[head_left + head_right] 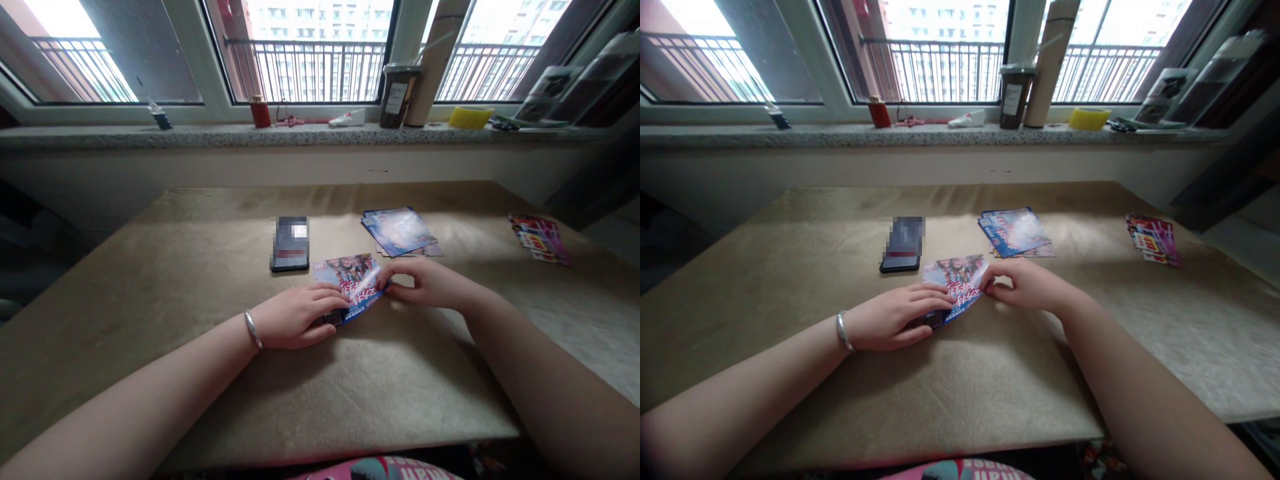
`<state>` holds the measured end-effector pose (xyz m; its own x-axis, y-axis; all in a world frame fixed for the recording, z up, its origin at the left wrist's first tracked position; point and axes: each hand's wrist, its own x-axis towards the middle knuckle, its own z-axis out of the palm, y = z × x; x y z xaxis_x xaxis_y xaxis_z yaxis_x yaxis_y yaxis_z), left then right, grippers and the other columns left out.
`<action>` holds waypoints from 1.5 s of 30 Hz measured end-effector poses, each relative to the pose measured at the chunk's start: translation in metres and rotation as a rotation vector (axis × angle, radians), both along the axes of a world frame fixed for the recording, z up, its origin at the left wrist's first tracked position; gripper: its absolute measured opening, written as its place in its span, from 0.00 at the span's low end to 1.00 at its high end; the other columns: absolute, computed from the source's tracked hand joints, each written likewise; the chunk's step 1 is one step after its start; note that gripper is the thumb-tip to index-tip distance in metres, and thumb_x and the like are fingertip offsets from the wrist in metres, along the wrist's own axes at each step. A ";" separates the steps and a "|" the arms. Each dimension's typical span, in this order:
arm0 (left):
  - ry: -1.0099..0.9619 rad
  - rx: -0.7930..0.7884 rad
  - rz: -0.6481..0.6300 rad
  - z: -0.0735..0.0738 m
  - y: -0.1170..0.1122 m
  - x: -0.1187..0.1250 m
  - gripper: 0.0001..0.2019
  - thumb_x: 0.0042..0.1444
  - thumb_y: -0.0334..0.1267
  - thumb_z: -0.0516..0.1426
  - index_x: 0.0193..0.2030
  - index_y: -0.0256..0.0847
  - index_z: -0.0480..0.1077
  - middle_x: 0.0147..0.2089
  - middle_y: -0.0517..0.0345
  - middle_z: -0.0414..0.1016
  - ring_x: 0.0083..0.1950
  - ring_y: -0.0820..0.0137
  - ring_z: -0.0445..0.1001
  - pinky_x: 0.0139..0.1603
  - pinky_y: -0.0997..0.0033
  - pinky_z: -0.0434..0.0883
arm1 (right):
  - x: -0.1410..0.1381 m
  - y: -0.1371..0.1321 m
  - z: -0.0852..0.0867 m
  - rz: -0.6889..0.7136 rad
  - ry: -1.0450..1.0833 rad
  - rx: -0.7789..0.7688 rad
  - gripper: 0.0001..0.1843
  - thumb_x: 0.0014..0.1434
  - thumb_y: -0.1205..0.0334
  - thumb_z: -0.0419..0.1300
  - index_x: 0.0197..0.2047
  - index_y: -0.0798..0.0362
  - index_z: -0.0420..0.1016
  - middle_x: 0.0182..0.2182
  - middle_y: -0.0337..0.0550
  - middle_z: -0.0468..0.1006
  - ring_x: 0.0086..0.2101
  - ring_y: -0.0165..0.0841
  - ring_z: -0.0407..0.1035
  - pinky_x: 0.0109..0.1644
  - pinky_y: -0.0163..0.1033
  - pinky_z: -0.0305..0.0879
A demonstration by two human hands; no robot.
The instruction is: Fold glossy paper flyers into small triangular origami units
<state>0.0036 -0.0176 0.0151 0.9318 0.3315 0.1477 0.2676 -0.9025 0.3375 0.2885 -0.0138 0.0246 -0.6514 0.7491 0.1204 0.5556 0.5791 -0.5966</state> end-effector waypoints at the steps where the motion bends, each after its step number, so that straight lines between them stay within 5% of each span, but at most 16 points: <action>1: -0.002 0.001 0.013 0.000 0.000 0.000 0.17 0.61 0.37 0.51 0.57 0.38 0.64 0.58 0.48 0.67 0.62 0.65 0.63 0.62 0.61 0.64 | 0.003 0.000 0.001 -0.014 0.001 -0.022 0.06 0.57 0.64 0.55 0.36 0.52 0.74 0.34 0.41 0.79 0.35 0.30 0.71 0.43 0.37 0.67; 9: 0.017 0.205 0.069 -0.008 0.006 -0.003 0.18 0.61 0.36 0.52 0.57 0.37 0.65 0.61 0.44 0.65 0.61 0.60 0.64 0.59 0.54 0.67 | 0.019 0.006 -0.002 -0.018 -0.008 -0.181 0.11 0.54 0.68 0.53 0.37 0.52 0.76 0.33 0.40 0.79 0.34 0.30 0.72 0.38 0.36 0.68; 25: -0.009 0.214 -0.036 0.002 0.002 0.001 0.14 0.61 0.32 0.49 0.51 0.40 0.70 0.50 0.51 0.74 0.48 0.65 0.69 0.50 0.61 0.71 | -0.029 -0.006 -0.017 -0.111 0.041 -0.037 0.15 0.55 0.73 0.53 0.41 0.51 0.76 0.39 0.41 0.80 0.39 0.32 0.73 0.45 0.38 0.69; 37: -0.028 0.290 -0.038 -0.005 0.000 0.007 0.17 0.63 0.36 0.49 0.58 0.38 0.63 0.60 0.49 0.66 0.56 0.63 0.66 0.58 0.59 0.66 | -0.055 -0.007 -0.032 -0.266 0.161 0.084 0.13 0.57 0.73 0.54 0.41 0.51 0.75 0.40 0.44 0.78 0.42 0.33 0.72 0.48 0.43 0.68; 45: 0.034 0.256 0.050 -0.008 -0.003 0.008 0.22 0.62 0.45 0.51 0.61 0.40 0.61 0.56 0.51 0.70 0.55 0.60 0.65 0.57 0.58 0.64 | -0.056 -0.005 -0.036 -0.243 0.218 0.119 0.13 0.56 0.75 0.53 0.39 0.51 0.74 0.39 0.45 0.76 0.42 0.32 0.70 0.50 0.43 0.66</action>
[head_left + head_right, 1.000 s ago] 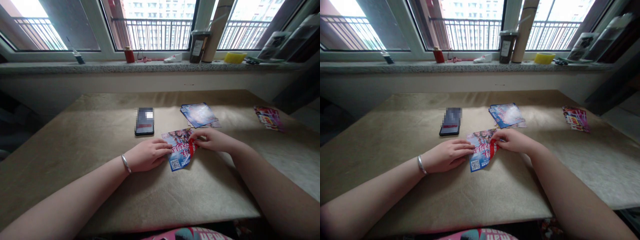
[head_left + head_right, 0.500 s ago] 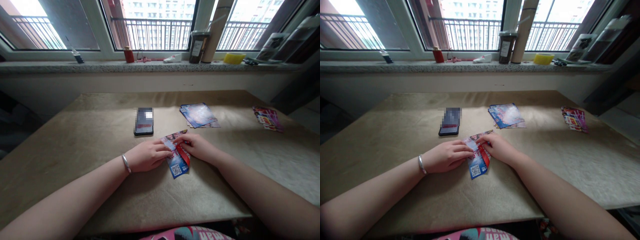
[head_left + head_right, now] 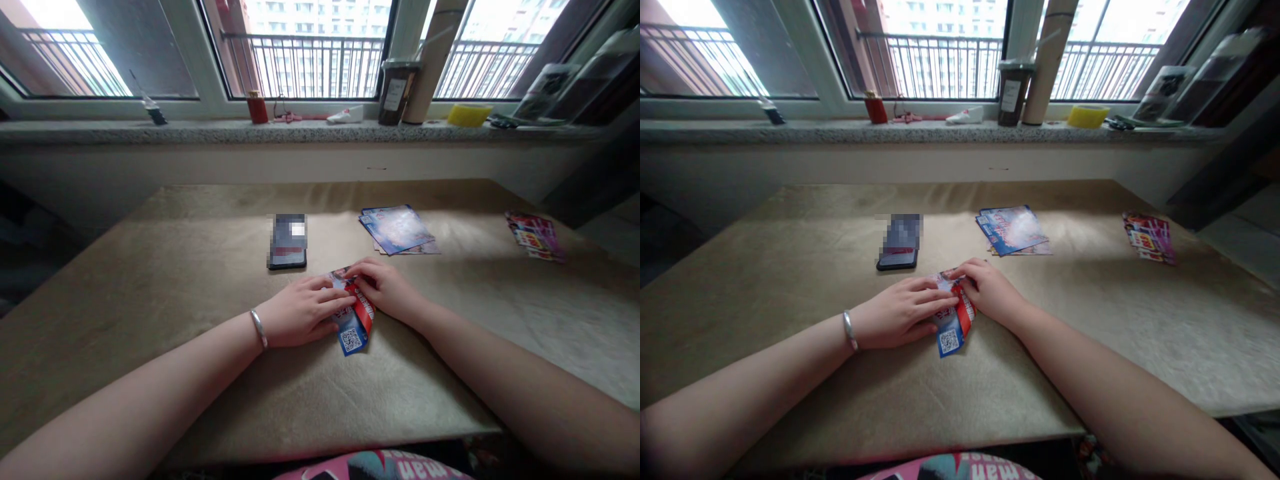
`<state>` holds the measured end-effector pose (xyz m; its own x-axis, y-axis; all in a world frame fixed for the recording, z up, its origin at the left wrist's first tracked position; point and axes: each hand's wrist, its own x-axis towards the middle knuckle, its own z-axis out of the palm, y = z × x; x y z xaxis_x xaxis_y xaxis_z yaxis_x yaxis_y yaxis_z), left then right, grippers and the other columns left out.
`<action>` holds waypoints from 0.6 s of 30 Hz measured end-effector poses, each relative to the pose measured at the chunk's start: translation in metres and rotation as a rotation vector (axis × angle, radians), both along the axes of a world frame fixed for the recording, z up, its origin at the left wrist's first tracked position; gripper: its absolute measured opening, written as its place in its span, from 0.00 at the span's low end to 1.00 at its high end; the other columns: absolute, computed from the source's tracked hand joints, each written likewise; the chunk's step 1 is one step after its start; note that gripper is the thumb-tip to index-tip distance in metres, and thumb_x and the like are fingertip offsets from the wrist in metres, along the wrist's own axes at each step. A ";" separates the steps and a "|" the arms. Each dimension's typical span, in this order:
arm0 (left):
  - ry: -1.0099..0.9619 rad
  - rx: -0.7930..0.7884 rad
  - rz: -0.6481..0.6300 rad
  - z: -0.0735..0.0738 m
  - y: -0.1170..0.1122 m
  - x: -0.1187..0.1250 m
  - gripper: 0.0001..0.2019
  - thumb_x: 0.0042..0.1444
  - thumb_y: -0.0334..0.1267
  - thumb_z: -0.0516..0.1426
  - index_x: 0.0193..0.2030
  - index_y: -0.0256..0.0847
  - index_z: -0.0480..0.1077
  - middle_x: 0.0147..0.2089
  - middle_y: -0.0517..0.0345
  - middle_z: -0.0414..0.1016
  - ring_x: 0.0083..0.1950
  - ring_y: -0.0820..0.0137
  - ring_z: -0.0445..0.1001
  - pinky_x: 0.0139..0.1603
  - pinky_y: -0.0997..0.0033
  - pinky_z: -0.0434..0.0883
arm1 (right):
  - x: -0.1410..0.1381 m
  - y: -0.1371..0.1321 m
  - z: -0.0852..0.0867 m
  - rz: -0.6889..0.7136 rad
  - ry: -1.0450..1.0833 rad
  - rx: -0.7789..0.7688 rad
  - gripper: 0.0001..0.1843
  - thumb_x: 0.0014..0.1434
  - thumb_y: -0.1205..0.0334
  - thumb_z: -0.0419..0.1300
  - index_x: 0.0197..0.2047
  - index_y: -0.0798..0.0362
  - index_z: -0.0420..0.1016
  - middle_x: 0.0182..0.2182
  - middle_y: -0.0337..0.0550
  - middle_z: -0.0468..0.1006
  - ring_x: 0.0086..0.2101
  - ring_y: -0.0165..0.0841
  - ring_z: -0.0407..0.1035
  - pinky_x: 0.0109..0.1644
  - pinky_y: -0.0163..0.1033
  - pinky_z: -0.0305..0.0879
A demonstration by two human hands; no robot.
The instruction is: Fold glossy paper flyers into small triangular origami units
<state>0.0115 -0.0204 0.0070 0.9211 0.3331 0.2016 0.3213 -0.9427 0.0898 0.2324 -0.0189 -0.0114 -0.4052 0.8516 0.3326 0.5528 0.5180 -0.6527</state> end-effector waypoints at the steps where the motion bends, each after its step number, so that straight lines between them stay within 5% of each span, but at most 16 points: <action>1: -0.007 -0.003 0.001 0.001 0.000 0.000 0.22 0.62 0.44 0.51 0.60 0.40 0.62 0.56 0.51 0.70 0.56 0.60 0.65 0.57 0.57 0.64 | 0.001 -0.001 0.002 0.017 -0.003 0.005 0.12 0.56 0.74 0.54 0.38 0.51 0.74 0.39 0.44 0.76 0.42 0.32 0.70 0.50 0.43 0.66; 10: -0.016 -0.039 -0.023 0.004 0.005 -0.005 0.18 0.61 0.37 0.52 0.58 0.39 0.65 0.56 0.52 0.71 0.55 0.61 0.66 0.57 0.58 0.67 | 0.028 -0.001 0.024 0.276 -0.175 0.112 0.07 0.57 0.64 0.59 0.39 0.49 0.76 0.40 0.44 0.78 0.47 0.35 0.68 0.54 0.46 0.63; 18: -0.038 -0.004 -0.054 0.005 0.008 -0.012 0.14 0.63 0.35 0.50 0.53 0.38 0.68 0.54 0.52 0.73 0.54 0.63 0.69 0.55 0.61 0.70 | 0.037 0.002 0.024 0.360 -0.314 0.099 0.14 0.58 0.62 0.57 0.48 0.47 0.76 0.46 0.40 0.78 0.50 0.35 0.67 0.57 0.46 0.62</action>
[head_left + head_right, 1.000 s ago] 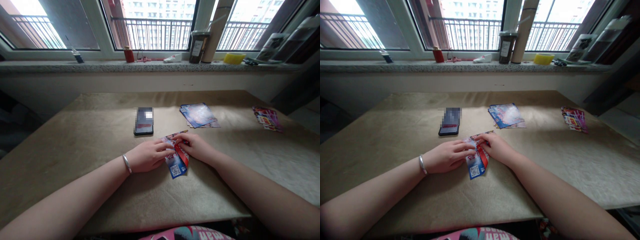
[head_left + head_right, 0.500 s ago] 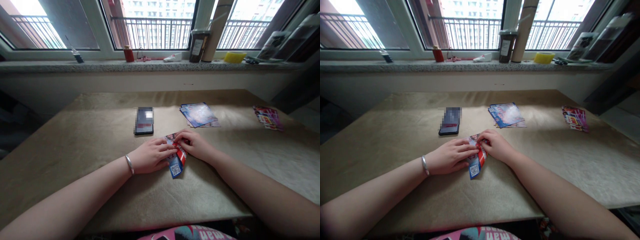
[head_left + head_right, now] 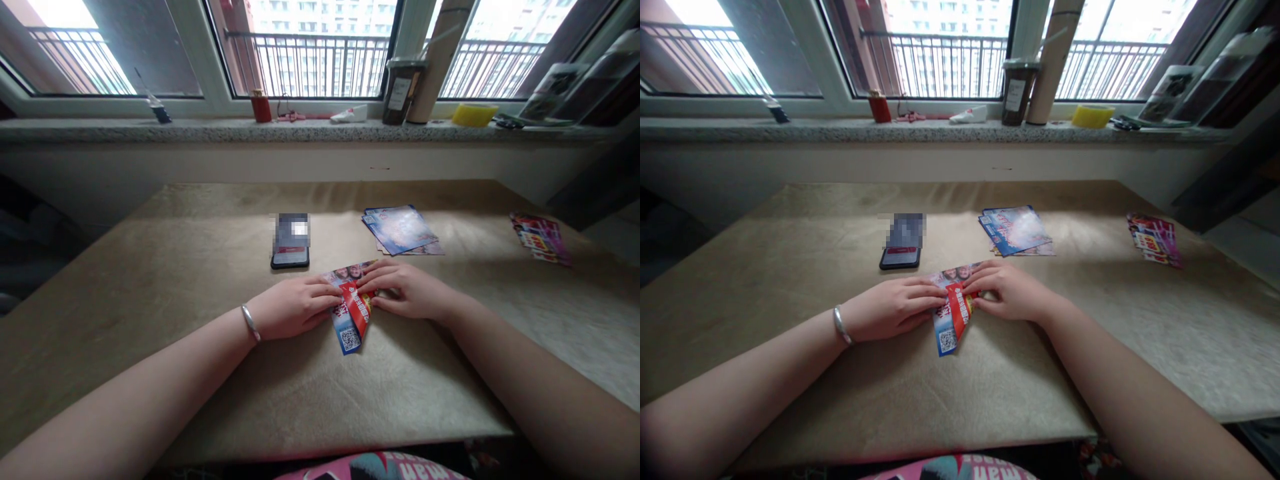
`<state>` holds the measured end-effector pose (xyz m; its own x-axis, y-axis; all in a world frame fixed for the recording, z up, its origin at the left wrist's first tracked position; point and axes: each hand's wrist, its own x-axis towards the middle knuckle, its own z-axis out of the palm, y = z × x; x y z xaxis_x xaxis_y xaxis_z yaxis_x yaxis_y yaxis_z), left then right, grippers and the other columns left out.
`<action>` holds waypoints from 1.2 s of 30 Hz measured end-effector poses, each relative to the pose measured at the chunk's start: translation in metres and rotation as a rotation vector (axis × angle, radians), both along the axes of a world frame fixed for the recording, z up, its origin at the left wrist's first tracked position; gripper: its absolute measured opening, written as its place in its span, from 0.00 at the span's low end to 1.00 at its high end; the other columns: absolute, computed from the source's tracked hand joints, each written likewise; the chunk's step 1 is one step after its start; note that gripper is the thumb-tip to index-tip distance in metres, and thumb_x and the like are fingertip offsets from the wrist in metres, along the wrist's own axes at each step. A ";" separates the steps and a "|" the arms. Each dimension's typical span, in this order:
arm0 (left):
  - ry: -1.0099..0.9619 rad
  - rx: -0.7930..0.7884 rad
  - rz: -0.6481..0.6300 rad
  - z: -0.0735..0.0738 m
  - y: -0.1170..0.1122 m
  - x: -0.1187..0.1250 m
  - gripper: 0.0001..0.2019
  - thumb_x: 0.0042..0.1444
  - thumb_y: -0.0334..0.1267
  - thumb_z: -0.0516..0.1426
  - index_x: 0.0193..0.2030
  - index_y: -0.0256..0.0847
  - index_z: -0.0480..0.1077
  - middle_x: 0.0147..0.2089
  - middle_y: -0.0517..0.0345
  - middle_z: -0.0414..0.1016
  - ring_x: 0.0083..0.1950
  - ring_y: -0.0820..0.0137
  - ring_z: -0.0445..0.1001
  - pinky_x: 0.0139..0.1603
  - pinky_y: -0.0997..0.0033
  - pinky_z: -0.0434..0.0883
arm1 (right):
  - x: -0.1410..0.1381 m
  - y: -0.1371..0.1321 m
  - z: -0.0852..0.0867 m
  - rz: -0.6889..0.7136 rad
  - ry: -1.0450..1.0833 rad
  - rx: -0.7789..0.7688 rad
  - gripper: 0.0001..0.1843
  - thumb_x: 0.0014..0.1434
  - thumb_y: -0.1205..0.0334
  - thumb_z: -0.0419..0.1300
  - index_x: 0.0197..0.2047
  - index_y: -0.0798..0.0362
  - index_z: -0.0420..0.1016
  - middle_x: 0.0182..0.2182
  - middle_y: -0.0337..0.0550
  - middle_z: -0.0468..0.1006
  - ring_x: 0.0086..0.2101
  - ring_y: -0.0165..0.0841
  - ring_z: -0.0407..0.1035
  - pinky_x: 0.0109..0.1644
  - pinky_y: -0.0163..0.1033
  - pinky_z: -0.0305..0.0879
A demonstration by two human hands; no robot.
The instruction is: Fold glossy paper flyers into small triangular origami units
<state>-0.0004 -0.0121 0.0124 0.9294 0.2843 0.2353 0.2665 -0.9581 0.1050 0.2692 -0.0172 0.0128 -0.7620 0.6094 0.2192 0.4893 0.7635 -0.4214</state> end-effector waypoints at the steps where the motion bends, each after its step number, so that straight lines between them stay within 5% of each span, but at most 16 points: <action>1: 0.004 0.011 -0.009 0.001 0.001 -0.002 0.14 0.63 0.34 0.49 0.52 0.37 0.68 0.53 0.52 0.73 0.54 0.64 0.69 0.54 0.62 0.71 | 0.001 -0.001 0.001 -0.012 -0.019 0.007 0.15 0.58 0.62 0.57 0.49 0.46 0.76 0.47 0.39 0.78 0.50 0.35 0.67 0.56 0.46 0.62; 12: 0.007 0.189 -0.010 0.005 0.003 -0.010 0.12 0.61 0.33 0.48 0.43 0.38 0.72 0.45 0.55 0.77 0.47 0.67 0.75 0.47 0.68 0.73 | -0.002 -0.006 0.004 -0.062 -0.089 0.020 0.21 0.57 0.63 0.56 0.55 0.46 0.72 0.51 0.39 0.75 0.54 0.38 0.64 0.58 0.49 0.61; 19: -0.001 0.097 0.042 0.005 0.006 -0.014 0.12 0.59 0.34 0.50 0.44 0.43 0.73 0.47 0.57 0.77 0.42 0.71 0.77 0.41 0.74 0.73 | -0.009 -0.008 0.005 -0.073 -0.177 0.028 0.23 0.60 0.54 0.55 0.58 0.47 0.68 0.57 0.40 0.70 0.58 0.41 0.58 0.62 0.52 0.55; 36: -0.068 0.034 -0.027 0.004 0.010 -0.018 0.13 0.56 0.32 0.50 0.42 0.41 0.74 0.46 0.56 0.78 0.46 0.69 0.76 0.47 0.70 0.74 | -0.012 -0.006 -0.002 -0.033 -0.202 -0.035 0.33 0.57 0.54 0.58 0.65 0.43 0.56 0.65 0.38 0.56 0.64 0.44 0.47 0.66 0.60 0.37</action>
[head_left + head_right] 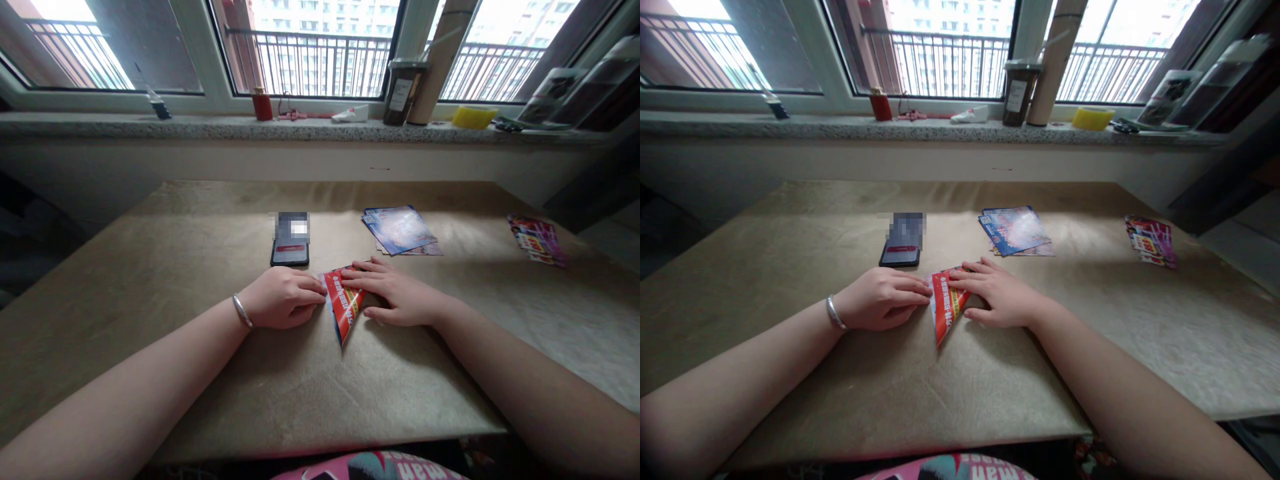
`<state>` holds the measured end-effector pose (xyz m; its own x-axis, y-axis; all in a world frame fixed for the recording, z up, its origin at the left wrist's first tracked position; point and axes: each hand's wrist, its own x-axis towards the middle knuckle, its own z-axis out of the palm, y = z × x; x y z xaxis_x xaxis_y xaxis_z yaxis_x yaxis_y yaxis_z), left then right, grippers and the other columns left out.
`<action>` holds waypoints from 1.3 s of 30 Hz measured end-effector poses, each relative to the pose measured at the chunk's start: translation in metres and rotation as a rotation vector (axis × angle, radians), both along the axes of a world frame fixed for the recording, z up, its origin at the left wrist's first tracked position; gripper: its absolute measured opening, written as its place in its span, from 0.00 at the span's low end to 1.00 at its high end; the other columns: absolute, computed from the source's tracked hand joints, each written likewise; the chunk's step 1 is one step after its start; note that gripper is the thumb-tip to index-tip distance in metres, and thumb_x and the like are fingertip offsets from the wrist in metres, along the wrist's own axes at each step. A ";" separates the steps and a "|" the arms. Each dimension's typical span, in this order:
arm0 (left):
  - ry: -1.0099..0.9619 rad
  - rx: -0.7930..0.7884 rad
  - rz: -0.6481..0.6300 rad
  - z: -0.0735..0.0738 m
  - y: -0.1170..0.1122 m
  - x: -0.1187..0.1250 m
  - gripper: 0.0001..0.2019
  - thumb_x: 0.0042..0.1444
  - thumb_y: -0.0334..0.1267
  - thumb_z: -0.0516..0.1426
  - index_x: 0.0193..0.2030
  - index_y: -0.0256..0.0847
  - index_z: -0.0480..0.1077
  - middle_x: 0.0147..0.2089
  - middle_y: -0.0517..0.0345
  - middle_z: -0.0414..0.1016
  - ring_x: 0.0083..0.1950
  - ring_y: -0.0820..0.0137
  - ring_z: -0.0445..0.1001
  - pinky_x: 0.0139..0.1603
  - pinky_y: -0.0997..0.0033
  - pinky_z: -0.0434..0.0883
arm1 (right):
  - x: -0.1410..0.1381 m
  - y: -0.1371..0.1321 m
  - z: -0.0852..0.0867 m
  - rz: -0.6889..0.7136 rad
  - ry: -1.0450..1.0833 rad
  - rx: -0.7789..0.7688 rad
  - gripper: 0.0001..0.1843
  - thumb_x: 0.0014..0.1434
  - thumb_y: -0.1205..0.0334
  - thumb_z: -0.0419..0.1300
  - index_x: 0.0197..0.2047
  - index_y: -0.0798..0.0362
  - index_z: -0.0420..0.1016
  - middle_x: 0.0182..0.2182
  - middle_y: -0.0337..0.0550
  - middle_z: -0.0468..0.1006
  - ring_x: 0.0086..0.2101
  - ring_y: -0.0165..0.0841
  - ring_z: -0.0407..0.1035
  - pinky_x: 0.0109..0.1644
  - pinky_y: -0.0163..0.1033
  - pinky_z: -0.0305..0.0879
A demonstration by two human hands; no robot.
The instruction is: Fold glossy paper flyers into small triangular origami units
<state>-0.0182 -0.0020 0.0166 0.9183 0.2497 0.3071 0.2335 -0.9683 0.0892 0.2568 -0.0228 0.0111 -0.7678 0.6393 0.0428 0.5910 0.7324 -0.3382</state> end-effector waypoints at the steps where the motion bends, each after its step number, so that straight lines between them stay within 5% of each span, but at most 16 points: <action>1: 0.000 -0.003 0.002 0.000 0.000 0.000 0.13 0.56 0.32 0.50 0.42 0.41 0.74 0.46 0.56 0.78 0.45 0.70 0.76 0.47 0.70 0.74 | 0.000 0.000 -0.001 0.001 -0.004 0.001 0.33 0.57 0.54 0.58 0.65 0.43 0.56 0.65 0.38 0.56 0.64 0.44 0.47 0.66 0.60 0.36; 19: -0.044 -0.028 0.043 -0.002 0.002 -0.001 0.14 0.57 0.31 0.49 0.44 0.39 0.73 0.45 0.54 0.78 0.42 0.69 0.77 0.42 0.72 0.74 | -0.007 0.006 -0.008 -0.007 0.032 0.031 0.24 0.63 0.52 0.50 0.61 0.43 0.63 0.63 0.36 0.60 0.64 0.42 0.47 0.67 0.59 0.38; 39: -0.006 0.026 0.044 -0.005 -0.001 0.006 0.13 0.58 0.31 0.50 0.45 0.38 0.73 0.45 0.54 0.77 0.47 0.67 0.74 0.48 0.67 0.73 | -0.008 0.007 -0.008 0.003 0.044 0.026 0.26 0.61 0.53 0.54 0.62 0.43 0.61 0.62 0.37 0.61 0.64 0.43 0.47 0.66 0.60 0.37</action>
<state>-0.0121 -0.0031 0.0115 0.9047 0.2817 0.3196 0.2755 -0.9591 0.0654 0.2485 -0.0155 0.0027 -0.7668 0.6352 0.0929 0.5738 0.7430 -0.3446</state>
